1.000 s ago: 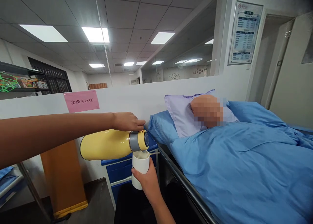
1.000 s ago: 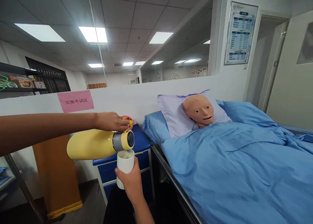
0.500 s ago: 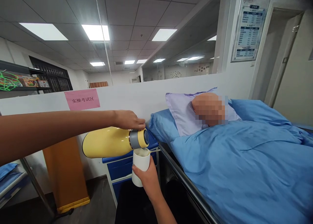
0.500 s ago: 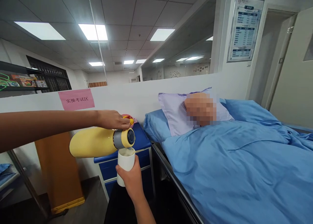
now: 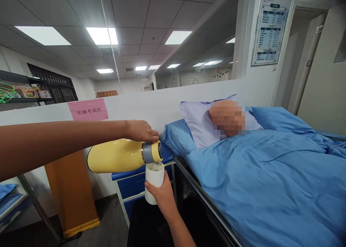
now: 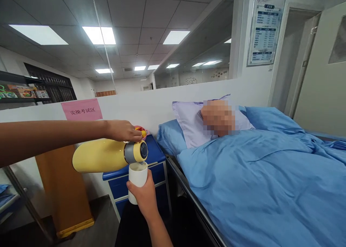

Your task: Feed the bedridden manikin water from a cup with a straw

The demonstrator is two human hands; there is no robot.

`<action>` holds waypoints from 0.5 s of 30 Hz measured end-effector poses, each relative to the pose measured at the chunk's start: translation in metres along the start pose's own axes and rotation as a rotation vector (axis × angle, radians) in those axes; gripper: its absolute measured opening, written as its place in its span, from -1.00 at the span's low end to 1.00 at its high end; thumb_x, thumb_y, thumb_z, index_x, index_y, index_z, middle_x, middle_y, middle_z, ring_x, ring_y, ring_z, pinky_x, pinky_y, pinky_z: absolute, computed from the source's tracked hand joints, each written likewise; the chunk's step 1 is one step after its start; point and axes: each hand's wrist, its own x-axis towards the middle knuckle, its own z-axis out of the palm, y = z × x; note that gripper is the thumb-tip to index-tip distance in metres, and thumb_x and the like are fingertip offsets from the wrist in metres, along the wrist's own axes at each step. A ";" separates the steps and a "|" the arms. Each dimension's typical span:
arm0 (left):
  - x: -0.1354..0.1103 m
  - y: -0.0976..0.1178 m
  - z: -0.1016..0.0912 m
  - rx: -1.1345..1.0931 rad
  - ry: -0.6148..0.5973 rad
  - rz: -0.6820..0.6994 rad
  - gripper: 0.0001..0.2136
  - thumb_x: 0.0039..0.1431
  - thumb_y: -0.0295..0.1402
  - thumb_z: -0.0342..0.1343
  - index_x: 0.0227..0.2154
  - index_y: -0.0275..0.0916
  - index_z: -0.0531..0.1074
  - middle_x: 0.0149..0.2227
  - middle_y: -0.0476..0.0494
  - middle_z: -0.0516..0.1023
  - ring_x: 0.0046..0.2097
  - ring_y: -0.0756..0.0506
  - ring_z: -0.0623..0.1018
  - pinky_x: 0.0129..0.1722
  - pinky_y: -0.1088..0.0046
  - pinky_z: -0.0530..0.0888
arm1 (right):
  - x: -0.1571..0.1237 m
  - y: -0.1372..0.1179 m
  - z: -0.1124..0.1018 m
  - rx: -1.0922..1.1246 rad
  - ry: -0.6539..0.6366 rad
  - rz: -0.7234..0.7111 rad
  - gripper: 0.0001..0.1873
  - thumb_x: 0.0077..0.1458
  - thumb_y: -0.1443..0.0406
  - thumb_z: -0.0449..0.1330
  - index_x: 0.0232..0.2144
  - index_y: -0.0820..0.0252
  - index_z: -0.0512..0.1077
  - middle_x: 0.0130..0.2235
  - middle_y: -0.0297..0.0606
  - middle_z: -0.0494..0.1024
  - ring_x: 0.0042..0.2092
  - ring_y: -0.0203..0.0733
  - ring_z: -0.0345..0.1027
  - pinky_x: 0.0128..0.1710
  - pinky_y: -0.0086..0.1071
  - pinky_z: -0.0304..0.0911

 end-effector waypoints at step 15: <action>0.006 0.004 -0.021 0.092 -0.074 0.008 -0.81 0.25 -0.55 -0.01 -0.19 -0.14 0.38 -0.37 -0.08 0.53 -0.45 -0.05 0.45 -0.49 0.37 0.18 | 0.000 -0.013 -0.005 -0.050 0.017 -0.022 -0.50 -0.24 0.16 0.41 -0.20 0.14 0.41 -0.32 -0.32 0.55 -0.29 -0.09 0.40 -0.27 -0.26 0.33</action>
